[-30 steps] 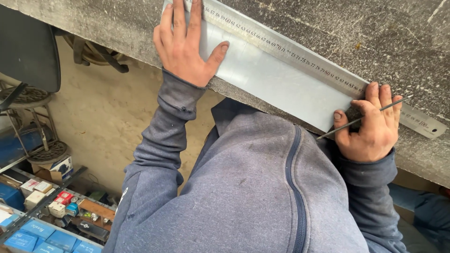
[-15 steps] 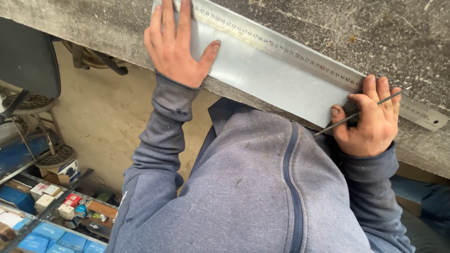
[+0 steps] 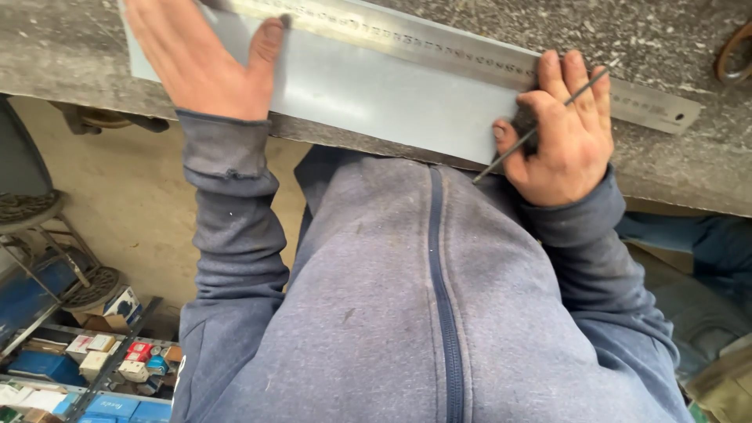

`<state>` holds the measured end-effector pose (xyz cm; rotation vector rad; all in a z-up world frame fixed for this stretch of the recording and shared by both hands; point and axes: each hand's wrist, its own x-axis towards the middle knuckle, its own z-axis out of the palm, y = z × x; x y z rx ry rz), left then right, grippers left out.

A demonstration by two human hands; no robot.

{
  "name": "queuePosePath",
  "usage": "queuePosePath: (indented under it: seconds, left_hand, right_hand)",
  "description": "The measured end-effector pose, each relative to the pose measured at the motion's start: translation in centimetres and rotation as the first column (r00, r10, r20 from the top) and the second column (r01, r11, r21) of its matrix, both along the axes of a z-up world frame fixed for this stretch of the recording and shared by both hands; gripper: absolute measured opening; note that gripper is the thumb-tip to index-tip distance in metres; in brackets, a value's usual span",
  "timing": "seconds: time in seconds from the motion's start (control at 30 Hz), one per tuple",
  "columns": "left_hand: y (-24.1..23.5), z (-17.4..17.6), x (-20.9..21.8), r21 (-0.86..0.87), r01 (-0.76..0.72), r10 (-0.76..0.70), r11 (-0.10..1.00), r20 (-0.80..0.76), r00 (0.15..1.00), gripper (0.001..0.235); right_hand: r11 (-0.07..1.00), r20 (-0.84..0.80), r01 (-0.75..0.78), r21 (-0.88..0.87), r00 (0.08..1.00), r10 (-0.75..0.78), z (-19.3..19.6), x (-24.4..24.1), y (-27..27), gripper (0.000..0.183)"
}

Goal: The recorder is measuring and marking a white sheet on a workshop table using a long metal ruler and a scribing tool.

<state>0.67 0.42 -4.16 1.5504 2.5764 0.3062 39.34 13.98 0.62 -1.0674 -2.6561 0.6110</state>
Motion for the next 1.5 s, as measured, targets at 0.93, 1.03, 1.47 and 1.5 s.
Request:
queuePosePath:
  seconds: [0.93, 1.03, 1.47, 1.5]
  left_hand:
    - [-0.6, -3.1, -0.3, -0.042, -0.202, 0.196, 0.979, -0.112, 0.974, 0.116]
    - [-1.1, -3.6, -0.2, -0.054, -0.208, 0.201, 0.977, -0.119, 0.972, 0.116]
    - [-0.6, -3.9, 0.0, 0.029, -0.166, 0.168, 0.986, -0.114, 0.979, 0.116]
    - [-0.6, -3.8, 0.1, 0.03, -0.17, 0.172, 0.985, -0.114, 0.978, 0.116]
  right_hand:
    - [0.999, 0.024, -0.026, -0.035, 0.999, 0.027, -0.3, 0.3, 0.2, 0.032]
    - [0.999, 0.021, -0.038, -0.03, 0.999, 0.038, -0.3, 0.3, 0.1, 0.032]
    - [0.999, 0.016, -0.032, -0.011, 0.999, 0.032, -1.0, 0.7, -0.2, 0.034]
    - [0.999, 0.015, -0.037, -0.01, 0.999, 0.037, -1.0, 0.6, -0.1, 0.034]
